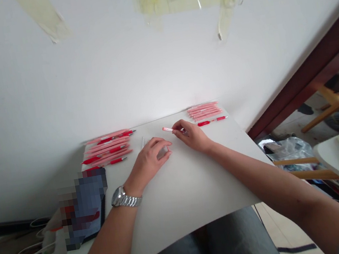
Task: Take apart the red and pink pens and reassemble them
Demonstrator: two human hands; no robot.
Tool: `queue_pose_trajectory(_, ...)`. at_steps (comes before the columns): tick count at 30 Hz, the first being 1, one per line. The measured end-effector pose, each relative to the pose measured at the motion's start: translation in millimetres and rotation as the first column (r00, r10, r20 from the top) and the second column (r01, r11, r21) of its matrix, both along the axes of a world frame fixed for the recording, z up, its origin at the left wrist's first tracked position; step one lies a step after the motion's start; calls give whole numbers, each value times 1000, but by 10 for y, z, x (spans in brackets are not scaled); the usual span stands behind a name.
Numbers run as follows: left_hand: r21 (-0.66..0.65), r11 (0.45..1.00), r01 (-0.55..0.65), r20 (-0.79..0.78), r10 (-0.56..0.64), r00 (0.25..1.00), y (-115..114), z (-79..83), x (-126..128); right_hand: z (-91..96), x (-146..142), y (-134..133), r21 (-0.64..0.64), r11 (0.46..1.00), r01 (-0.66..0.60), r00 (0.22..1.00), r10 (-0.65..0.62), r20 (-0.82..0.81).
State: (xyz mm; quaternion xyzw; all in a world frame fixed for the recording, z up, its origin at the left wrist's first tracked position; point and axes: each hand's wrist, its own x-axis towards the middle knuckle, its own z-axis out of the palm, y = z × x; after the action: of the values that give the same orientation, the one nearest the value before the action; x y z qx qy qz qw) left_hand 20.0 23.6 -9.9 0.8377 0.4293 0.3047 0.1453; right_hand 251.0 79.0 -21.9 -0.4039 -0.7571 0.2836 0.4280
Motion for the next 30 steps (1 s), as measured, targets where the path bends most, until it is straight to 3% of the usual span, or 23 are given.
queue_pose_trajectory(18,30,968,-250,255,234,938,16,89,11,18,11,-14,-25,1000,11,1000,-11,22)
queue_pose_trajectory(24,78,954,-289,278,257,925,76,16,-43,9,9,-9,-26,1000,4,1000,-4,29)
queue_pose_trajectory(30,108,937,-332,237,300,924,78,40,-54,32,6,-28,-42,999,2,999,-1,32)
